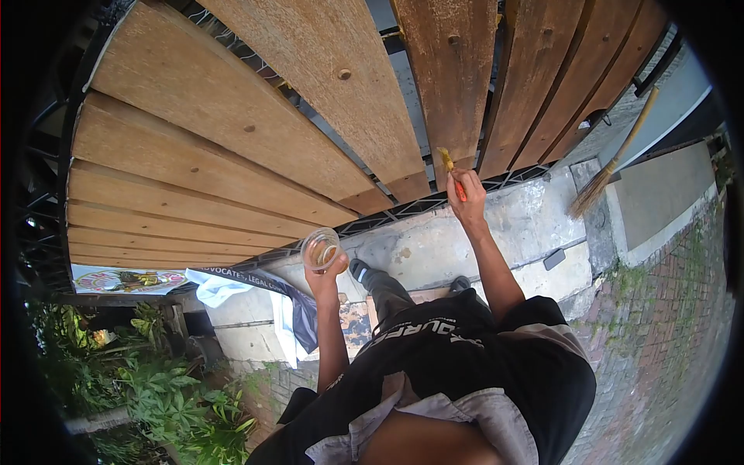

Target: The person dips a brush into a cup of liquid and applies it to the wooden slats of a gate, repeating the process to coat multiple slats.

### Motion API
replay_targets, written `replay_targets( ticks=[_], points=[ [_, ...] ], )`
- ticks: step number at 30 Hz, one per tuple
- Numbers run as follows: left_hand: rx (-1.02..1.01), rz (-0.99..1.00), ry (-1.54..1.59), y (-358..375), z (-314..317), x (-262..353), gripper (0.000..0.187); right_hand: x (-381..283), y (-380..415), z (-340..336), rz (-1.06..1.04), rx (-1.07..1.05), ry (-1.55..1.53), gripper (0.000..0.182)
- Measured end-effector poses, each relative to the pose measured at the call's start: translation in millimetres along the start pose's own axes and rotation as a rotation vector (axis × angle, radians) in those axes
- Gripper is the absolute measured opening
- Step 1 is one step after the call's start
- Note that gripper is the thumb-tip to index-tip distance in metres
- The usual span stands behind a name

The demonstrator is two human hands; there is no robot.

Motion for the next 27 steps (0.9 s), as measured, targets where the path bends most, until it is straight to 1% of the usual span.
replay_targets(
  ticks=[2, 4, 5, 7, 10, 11, 13, 15, 18, 19, 21, 22, 23, 25, 27],
  points=[
    [-0.005, 0.005, -0.009, 0.2, 1.5, 2.8, 0.073, 8.4, 16.5, -5.6, 0.023, -0.007, 0.016, 0.01],
    [0.002, -0.017, 0.002, 1.0, 2.7, 4.0, 0.071, 29.4, 37.3, 2.1, 0.148, -0.181, 0.088, 0.012],
    [0.001, -0.016, 0.003, 1.3, 4.0, 4.9, 0.071, 38.9, 42.8, 5.4, 0.147, -0.18, 0.089, 0.012],
    [0.007, 0.01, -0.007, 1.2, 4.4, 7.9, 0.069, 57.3, 48.6, 17.8, 0.207, -0.282, 0.07, 0.012],
    [-0.02, -0.012, -0.032, 1.3, 2.1, 8.1, 0.07, 76.9, 41.6, 33.6, 0.227, -0.322, 0.034, 0.01],
    [-0.02, -0.012, -0.036, 1.6, 1.1, 7.2, 0.07, 78.7, 34.4, 36.2, 0.228, -0.32, 0.03, 0.01],
    [-0.007, -0.034, -0.025, 3.6, -2.8, 5.2, 0.073, 76.0, 21.4, 38.9, 0.179, -0.245, 0.034, 0.009],
    [-0.006, -0.028, -0.033, 5.4, -7.4, 5.1, 0.074, 68.4, 16.2, 35.6, 0.184, -0.248, 0.043, 0.01],
    [0.015, -0.013, -0.021, 6.2, -10.5, 5.0, 0.075, 33.7, 9.1, 16.4, 0.063, -0.095, 0.026, 0.012],
    [0.026, -0.006, -0.007, 7.2, -11.9, 4.5, 0.075, 24.8, 7.8, 12.4, 0.06, -0.106, 0.017, 0.012],
    [0.025, -0.013, -0.029, 6.7, -15.1, 3.6, 0.075, 13.0, 11.9, 2.5, 0.005, 0.018, 0.039, 0.013],
    [0.007, -0.012, -0.048, 5.4, -14.4, 3.3, 0.075, 12.7, 14.3, 0.8, -0.02, 0.025, 0.071, 0.017],
    [0.005, -0.013, -0.045, 5.7, -12.7, 2.7, 0.075, 15.7, 16.3, 0.7, -0.02, 0.024, 0.075, 0.017],
    [-0.013, -0.023, -0.046, 4.8, -8.9, 3.1, 0.075, 25.4, 21.4, 5.7, 0.024, 0.033, 0.129, 0.021],
    [-0.022, -0.027, -0.038, 6.5, -2.7, 7.6, 0.075, 37.7, 31.2, 15.5, 0.039, -0.002, 0.122, 0.019]
  ],
)
Point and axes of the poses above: each hand's wrist, its own y-axis away from the middle knuckle, its own z-axis out of the palm, x = y × z, the point moved 2 cm from there along -y, towards the middle knuckle, and after that the axes turned 12 degrees about -x, right-handed, at the moved point
